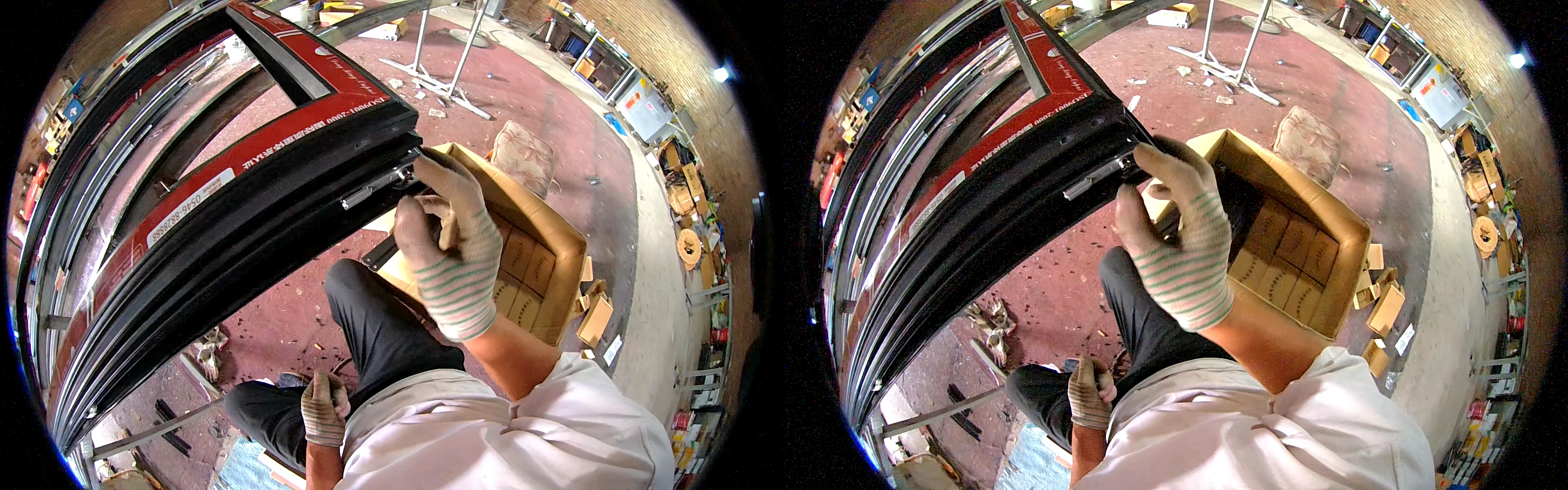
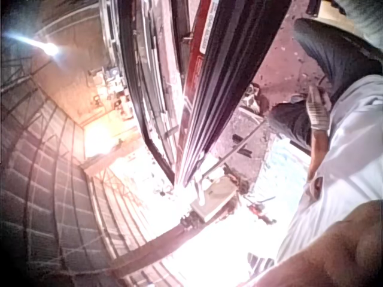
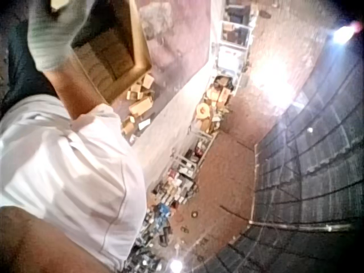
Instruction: The person sits on the floor and assembles a window frame by inserting small plastic clips into the frame's groove. They repeatedly pick up clips, align them, and press them into place along the frame's edge.
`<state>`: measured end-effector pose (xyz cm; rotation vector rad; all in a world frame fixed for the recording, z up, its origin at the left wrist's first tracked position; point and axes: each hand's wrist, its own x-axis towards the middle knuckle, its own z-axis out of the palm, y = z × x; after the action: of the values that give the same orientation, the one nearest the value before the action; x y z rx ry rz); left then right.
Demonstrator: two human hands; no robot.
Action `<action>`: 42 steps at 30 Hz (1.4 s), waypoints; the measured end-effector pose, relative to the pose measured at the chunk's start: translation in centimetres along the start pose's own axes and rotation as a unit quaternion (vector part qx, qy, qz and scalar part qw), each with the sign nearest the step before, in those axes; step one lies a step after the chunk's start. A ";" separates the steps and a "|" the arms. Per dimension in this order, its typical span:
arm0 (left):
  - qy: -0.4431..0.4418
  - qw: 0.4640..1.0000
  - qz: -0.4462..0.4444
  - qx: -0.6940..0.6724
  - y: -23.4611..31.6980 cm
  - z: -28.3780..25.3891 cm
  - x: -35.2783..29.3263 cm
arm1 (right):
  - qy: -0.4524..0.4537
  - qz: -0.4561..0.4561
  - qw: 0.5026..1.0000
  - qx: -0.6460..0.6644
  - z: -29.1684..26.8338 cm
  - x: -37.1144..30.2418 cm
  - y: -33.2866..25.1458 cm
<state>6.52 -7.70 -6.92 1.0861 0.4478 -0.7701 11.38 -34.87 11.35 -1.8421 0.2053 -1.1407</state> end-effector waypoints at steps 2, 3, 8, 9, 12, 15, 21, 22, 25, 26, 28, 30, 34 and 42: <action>-0.001 1.000 -0.002 0.007 0.0 -0.2 0.1 | 0.000 -0.066 0.994 -0.090 0.1 -0.6 0.2; 0.000 1.000 -0.003 0.010 0.0 -0.2 0.2 | 0.010 -0.078 0.991 -0.106 0.4 -0.9 0.2; 0.025 0.999 -0.007 0.025 -0.1 -0.3 0.2 | 0.008 -0.207 0.955 -0.213 0.7 -0.8 0.8; 0.016 1.000 -0.005 0.008 -0.3 -0.5 0.4 | 0.007 -0.223 0.942 -0.252 0.5 -0.8 0.5; 0.019 1.000 -0.018 0.001 -0.2 -0.3 0.4 | -0.012 -0.253 0.898 -0.360 0.3 -0.8 -0.6; 0.012 0.999 0.002 0.042 0.4 -0.8 0.0 | -0.020 -0.292 0.878 -0.379 2.0 -1.2 -1.0; 0.017 0.998 -0.006 0.055 1.2 -0.9 -0.9 | -0.101 -0.320 0.870 -0.361 5.2 -3.6 -4.3; 0.015 0.994 0.050 0.099 0.7 -1.2 -0.5 | -0.135 -0.327 0.858 -0.371 5.4 -3.9 -5.6; -0.006 0.996 0.079 0.035 -1.0 -2.0 0.5 | -0.220 -0.385 0.860 -0.254 6.7 -6.6 -7.7; -0.003 0.998 0.061 0.022 0.3 -1.6 -0.6 | -0.270 -0.389 0.858 -0.197 7.1 -7.9 -8.3; 0.002 0.999 0.054 0.001 1.9 -1.3 -2.5 | -0.416 -0.322 0.849 -0.054 8.8 -11.8 -9.2; -0.007 0.997 0.076 -0.005 1.9 -0.8 -3.4 | -0.557 -0.298 0.775 0.004 10.4 -15.0 -10.4; -0.009 0.994 0.105 -0.015 1.8 -1.5 -3.9 | -0.705 -0.298 0.638 0.078 12.7 -20.2 -7.5; 0.044 0.993 0.108 -0.003 1.8 -7.7 -4.1 | -0.354 -0.489 0.789 -0.113 14.5 -8.5 -16.0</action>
<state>5.45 1.12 -6.32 1.1452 0.3985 -0.5314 13.02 -12.32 16.45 -2.5336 -1.2299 -0.9502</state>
